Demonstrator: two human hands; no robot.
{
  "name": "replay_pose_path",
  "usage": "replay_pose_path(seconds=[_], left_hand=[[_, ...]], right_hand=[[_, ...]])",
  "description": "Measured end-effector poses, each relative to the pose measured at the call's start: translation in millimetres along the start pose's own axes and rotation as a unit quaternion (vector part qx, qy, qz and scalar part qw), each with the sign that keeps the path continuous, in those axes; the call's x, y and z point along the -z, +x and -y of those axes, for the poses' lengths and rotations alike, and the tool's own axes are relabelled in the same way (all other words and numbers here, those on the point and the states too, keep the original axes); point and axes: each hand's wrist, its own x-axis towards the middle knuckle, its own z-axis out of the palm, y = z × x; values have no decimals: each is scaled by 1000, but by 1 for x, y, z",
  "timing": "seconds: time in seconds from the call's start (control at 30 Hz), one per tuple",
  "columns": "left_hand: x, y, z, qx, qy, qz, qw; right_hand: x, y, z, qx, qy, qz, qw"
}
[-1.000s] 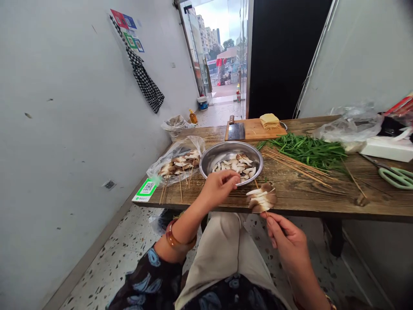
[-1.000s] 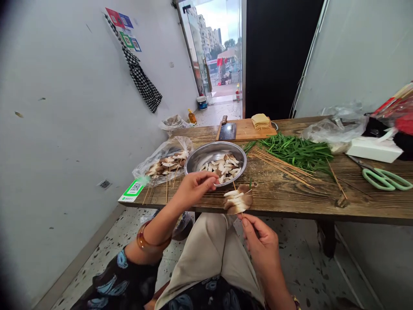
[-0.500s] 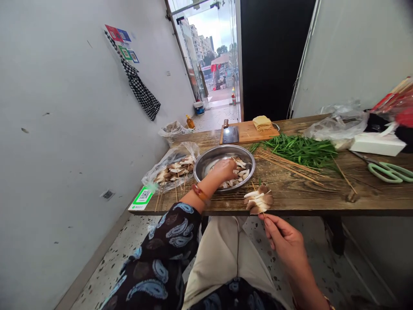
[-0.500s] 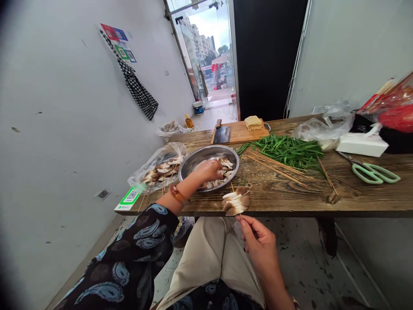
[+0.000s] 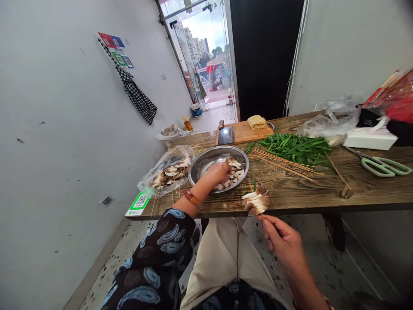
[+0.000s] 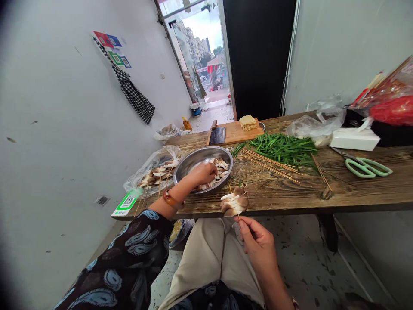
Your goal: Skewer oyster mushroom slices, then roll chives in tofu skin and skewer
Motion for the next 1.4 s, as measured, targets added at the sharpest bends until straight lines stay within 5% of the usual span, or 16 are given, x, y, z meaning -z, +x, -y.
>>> replay_pose_path(seconds=[0.43,0.5,0.63,0.73,0.8,0.9,1.0,1.07,1.17,1.4], left_hand=[[14,-7,4,20,-244,-80,966],[19,-15,6,26,-392,-88,915],[25,-37,3,21,-669,-72,739],[27,-50,0,3,-735,-54,676],[27,-55,0,-5,-745,-58,664],[26,-59,7,5,-689,-92,719],[25,-59,22,57,-470,-149,868],[25,-59,31,92,-265,-189,941],[24,-54,36,98,-85,-190,973],[10,-17,33,41,-77,-97,992]], right_hand=[[-2,-4,3,-3,19,-5,1000],[-3,-5,3,2,8,-2,1000],[-6,-7,3,1,-9,13,1000],[-9,-9,2,-7,-5,14,1000],[-12,-10,2,-9,0,12,1000],[-15,-11,1,-2,4,14,1000],[-17,-11,-3,-1,0,18,1000],[-19,-11,-5,-5,-2,19,1000],[-22,-11,-7,-12,-12,19,1000],[-25,-12,-2,-11,-43,10,999]])
